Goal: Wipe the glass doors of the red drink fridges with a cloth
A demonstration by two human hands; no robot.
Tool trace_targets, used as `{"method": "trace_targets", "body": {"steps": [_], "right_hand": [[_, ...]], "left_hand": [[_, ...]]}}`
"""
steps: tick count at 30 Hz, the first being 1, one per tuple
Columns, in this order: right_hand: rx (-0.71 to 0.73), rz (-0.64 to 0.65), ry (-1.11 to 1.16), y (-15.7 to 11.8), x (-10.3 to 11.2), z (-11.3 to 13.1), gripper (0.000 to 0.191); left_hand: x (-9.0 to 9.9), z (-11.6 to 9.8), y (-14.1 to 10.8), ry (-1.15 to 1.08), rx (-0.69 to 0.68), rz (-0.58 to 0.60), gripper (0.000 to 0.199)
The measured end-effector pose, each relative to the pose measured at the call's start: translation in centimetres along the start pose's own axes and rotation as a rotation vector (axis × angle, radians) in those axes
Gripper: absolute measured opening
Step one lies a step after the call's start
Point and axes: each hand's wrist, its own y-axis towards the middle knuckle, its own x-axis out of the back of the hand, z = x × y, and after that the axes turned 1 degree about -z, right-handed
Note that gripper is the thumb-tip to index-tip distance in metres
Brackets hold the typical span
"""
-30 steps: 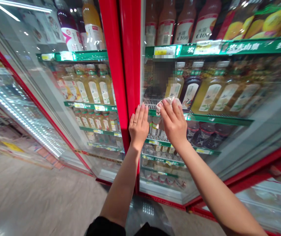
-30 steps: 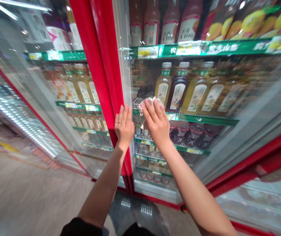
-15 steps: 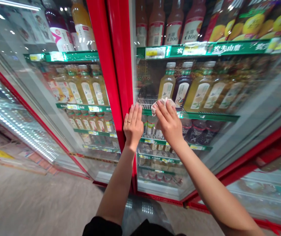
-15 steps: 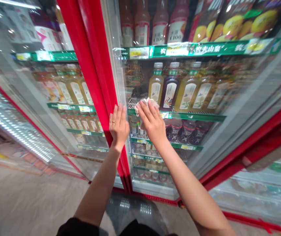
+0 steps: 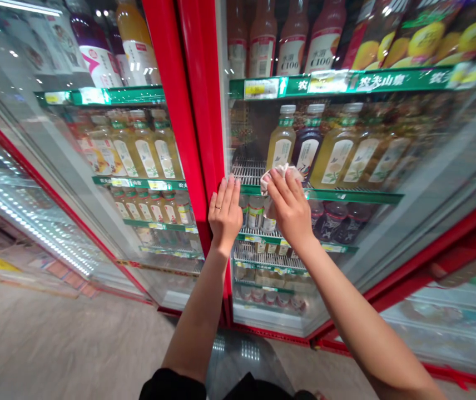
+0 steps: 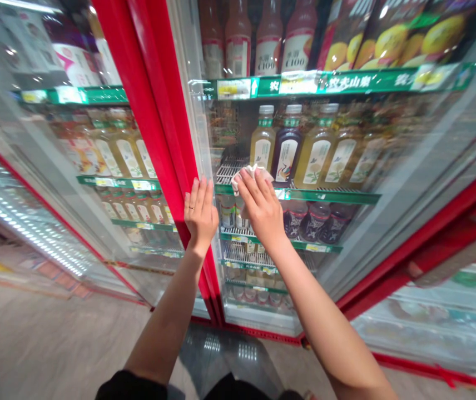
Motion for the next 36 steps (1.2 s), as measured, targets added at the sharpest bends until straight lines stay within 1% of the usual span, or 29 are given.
{"method": "trace_targets", "body": {"steps": [3,5,7,10,12,15,17,19,21,23,25,28,30,32,34,36], "right_hand": [[0.054,0.044,0.023,-1.5,0.2,-0.5,0.076],[0.070,0.036,0.009,-2.7,0.5,-1.3,0.077],[0.049,0.003,-0.026,-3.3,0.9,-2.0,0.077],[-0.001,-0.063,-0.061,-2.4,1.1,-2.4,0.074],[-0.017,-0.075,-0.055,-1.4,0.9,-2.2,0.073],[-0.004,-0.025,-0.033,-0.7,0.8,-2.1,0.073],[0.035,0.030,-0.017,-1.3,1.2,-2.4,0.074],[0.074,0.050,-0.006,-2.3,1.9,-3.0,0.077],[0.087,0.020,-0.014,-3.1,2.5,-3.7,0.081],[0.077,-0.033,-0.036,-3.2,2.7,-4.1,0.082],[0.055,-0.076,-0.043,-2.6,2.5,-3.9,0.082],[0.050,-0.082,0.000,-1.4,1.6,-3.1,0.079],[0.102,-0.042,0.030,-1.2,1.4,-2.8,0.077],[0.165,0.011,0.042,-1.7,1.6,-3.0,0.076],[0.184,0.051,0.053,-2.3,2.0,-3.7,0.077],[0.153,0.056,0.069,-2.7,2.4,-4.4,0.077]], "left_hand": [[0.0,0.0,0.0,0.029,-0.006,0.000,0.077],[0.0,0.0,0.0,0.040,-0.012,-0.006,0.076],[0.0,0.0,0.0,0.022,-0.012,-0.004,0.076],[0.0,0.0,-0.1,0.016,-0.005,0.007,0.076],[0.0,0.0,-0.1,0.041,0.006,0.029,0.076],[0.0,0.1,-0.3,0.037,0.013,0.065,0.076],[-0.1,0.1,-0.3,0.038,-0.002,0.081,0.075],[0.0,0.1,-0.3,0.051,-0.046,0.131,0.072],[0.2,0.1,-0.3,0.062,-0.116,0.226,0.068],[0.5,0.0,-0.3,0.069,-0.175,0.315,0.067],[0.8,-0.1,-0.3,0.082,-0.208,0.348,0.068],[1.1,0.1,-0.4,0.089,-0.278,0.293,0.071],[1.1,0.2,-0.4,0.088,-0.339,0.220,0.070],[1.1,0.2,-0.2,0.086,-0.368,0.178,0.067],[1.0,0.2,0.0,0.075,-0.356,0.206,0.067],[1.0,0.0,0.2,0.060,-0.313,0.281,0.069]]}}
